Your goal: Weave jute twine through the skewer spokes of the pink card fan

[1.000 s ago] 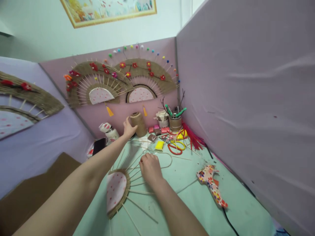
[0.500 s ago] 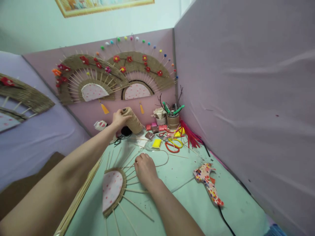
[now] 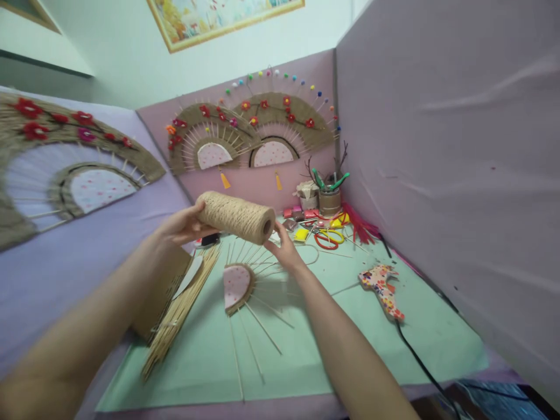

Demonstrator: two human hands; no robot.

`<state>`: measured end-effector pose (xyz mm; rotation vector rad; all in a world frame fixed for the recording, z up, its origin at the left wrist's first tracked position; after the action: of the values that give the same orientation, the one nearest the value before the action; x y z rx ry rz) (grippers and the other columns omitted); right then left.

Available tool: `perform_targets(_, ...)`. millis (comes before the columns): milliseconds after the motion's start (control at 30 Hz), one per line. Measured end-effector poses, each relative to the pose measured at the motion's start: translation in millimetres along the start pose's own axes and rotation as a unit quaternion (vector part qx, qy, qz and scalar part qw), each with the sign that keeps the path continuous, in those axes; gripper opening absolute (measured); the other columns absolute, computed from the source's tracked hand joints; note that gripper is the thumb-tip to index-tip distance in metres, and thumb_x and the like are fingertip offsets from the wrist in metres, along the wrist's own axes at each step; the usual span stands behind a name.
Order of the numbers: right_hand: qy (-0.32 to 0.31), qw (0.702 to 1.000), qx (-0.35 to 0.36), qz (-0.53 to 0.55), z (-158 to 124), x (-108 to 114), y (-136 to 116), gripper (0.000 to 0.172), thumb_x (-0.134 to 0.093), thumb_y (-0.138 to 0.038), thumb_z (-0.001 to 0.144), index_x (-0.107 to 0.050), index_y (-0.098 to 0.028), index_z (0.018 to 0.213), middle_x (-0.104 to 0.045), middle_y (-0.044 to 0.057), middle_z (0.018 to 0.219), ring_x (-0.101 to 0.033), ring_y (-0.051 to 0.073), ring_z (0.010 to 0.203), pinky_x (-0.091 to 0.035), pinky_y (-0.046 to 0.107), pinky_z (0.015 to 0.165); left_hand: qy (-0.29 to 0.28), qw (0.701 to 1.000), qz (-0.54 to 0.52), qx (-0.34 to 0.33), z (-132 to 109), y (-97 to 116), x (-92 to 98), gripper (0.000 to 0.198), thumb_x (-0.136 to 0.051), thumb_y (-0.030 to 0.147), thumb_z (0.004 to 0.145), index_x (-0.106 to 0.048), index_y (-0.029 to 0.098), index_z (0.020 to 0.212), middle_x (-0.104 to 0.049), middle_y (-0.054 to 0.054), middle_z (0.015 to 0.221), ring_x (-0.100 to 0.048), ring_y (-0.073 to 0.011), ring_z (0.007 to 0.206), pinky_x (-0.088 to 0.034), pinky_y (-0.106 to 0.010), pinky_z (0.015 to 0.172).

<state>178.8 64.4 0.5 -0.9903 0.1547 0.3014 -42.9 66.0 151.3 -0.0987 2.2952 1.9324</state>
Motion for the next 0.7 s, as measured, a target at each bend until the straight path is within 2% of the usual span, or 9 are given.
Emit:
perform_targets(100, -0.082, 0.990, -0.050, 0.105, -6.8, -13.4, -4.0, 0.047, -0.055, -0.053, 0.078, -0.058, -0.020, 0.111, -0.062, 0.002, 0.078, -0.058, 0.015, 0.076, -0.045, 0.031, 0.078, 0.035, 0.997, -0.066, -0.034, -18.7, -15.3, -5.0, 0.031, -0.069, 0.031, 0.071, -0.054, 0.017, 0.094, -0.061, -0.012, 0.096, -0.061, -0.0255, 0.094, -0.055, -0.043, 0.077)
perform_targets(200, -0.077, 0.974, -0.126, 0.172, -9.4, -15.8, -5.1, 0.033, -0.059, -0.049, 0.079, -0.062, -0.017, 0.078, -0.034, -0.009, 0.044, -0.034, 0.007, 0.043, -0.038, 0.023, 0.053, 0.084, 0.983, -0.079, -0.144, -22.8, -19.6, -4.9, 0.034, -0.073, 0.031, 0.067, -0.049, 0.021, 0.089, -0.059, -0.006, 0.095, -0.061, -0.0204, 0.089, -0.055, -0.041, 0.076)
perform_targets(267, -0.020, 0.964, -0.141, 0.225, -5.6, -7.6, -5.7, 0.034, -0.061, -0.046, 0.078, -0.053, -0.018, 0.062, -0.023, -0.010, 0.043, -0.024, 0.006, 0.040, -0.031, 0.021, 0.046, 0.121, 0.967, -0.039, -0.220, -21.7, -16.7, 1.3, 0.040, -0.077, 0.029, 0.060, -0.045, 0.021, 0.083, -0.058, -0.001, 0.091, -0.061, -0.0163, 0.084, -0.055, -0.039, 0.074)
perform_targets(333, 0.050, 0.949, -0.139, 0.277, 0.7, 5.7, -5.0, 0.037, -0.059, -0.045, 0.080, -0.044, -0.019, 0.058, -0.020, -0.011, 0.043, -0.022, 0.006, 0.039, -0.028, 0.020, 0.043, 0.148, 0.957, 0.038, -0.246, -20.6, -13.9, 11.3, 0.047, -0.082, 0.026, 0.051, -0.043, 0.020, 0.077, -0.056, 0.003, 0.084, -0.060, -0.0136, 0.078, -0.056, -0.034, 0.070)
perform_targets(433, 0.167, 0.927, -0.150, 0.302, 8.1, 28.6, 2.3, 0.035, -0.057, -0.042, 0.082, -0.042, -0.019, 0.060, -0.021, -0.012, 0.041, -0.020, 0.005, 0.037, -0.027, 0.018, 0.040, 0.103, 0.974, 0.127, -0.157, -21.3, -19.7, 26.5, 0.048, -0.084, 0.023, 0.046, -0.045, 0.018, 0.074, -0.057, 0.002, 0.078, -0.060, -0.0136, 0.071, -0.055, -0.034, 0.065)
perform_targets(500, 0.249, 0.911, -0.165, 0.284, 9.8, 43.0, 9.9, 0.032, -0.057, -0.038, 0.081, -0.042, -0.019, 0.060, -0.021, -0.012, 0.039, -0.019, 0.005, 0.036, -0.026, 0.017, 0.038, 0.030, 0.994, 0.086, -0.061, -25.2, -31.1, 32.5, 0.041, -0.081, 0.025, 0.052, -0.049, 0.018, 0.076, -0.059, -0.001, 0.079, -0.062, -0.0170, 0.072, -0.055, -0.041, 0.069)
perform_targets(567, 0.335, 0.892, -0.171, 0.249, 9.1, 56.1, 16.2, 0.029, -0.056, -0.032, 0.081, -0.041, -0.019, 0.059, -0.021, -0.013, 0.037, -0.018, 0.004, 0.035, -0.024, 0.016, 0.036, 0.012, 1.000, -0.009, -0.025, -30.0, -41.7, 35.7, 0.036, -0.076, 0.030, 0.060, -0.054, 0.018, 0.086, -0.061, -0.006, 0.086, -0.063, -0.0219, 0.081, -0.054, -0.043, 0.074)
perform_targets(633, 0.416, 0.871, -0.162, 0.207, 7.0, 67.9, 19.3, 0.027, -0.053, -0.029, 0.080, -0.040, -0.019, 0.058, -0.021, -0.013, 0.037, -0.018, 0.004, 0.034, -0.023, 0.017, 0.035, 0.042, 0.992, -0.100, -0.062, -32.0, -48.6, 36.9, 0.033, -0.071, 0.035, 0.066, -0.055, 0.018, 0.091, -0.062, -0.010, 0.096, -0.062, -0.0248, 0.091, -0.053, -0.043, 0.079)
perform_targets(700, 0.471, 0.853, -0.146, 0.172, 5.3, 77.7, 19.1, 0.026, -0.052, -0.029, 0.078, -0.040, -0.020, 0.058, -0.023, -0.012, 0.037, -0.019, 0.005, 0.034, -0.022, 0.017, 0.034, 0.103, 0.972, -0.145, -0.153, -32.0, -51.4, 38.9, 0.029, -0.066, 0.037, 0.071, -0.053, 0.022, 0.093, -0.061, -0.008, 0.103, -0.061, -0.0233, 0.098, -0.052, -0.042, 0.083)
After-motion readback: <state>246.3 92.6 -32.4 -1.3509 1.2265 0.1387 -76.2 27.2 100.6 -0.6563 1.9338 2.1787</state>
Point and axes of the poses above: each hand's wrist, its own z-axis towards the middle knuckle, its own x-axis out of the back of the hand, y = z × x, the point moved 3 cm from there along z, towards the middle knuckle
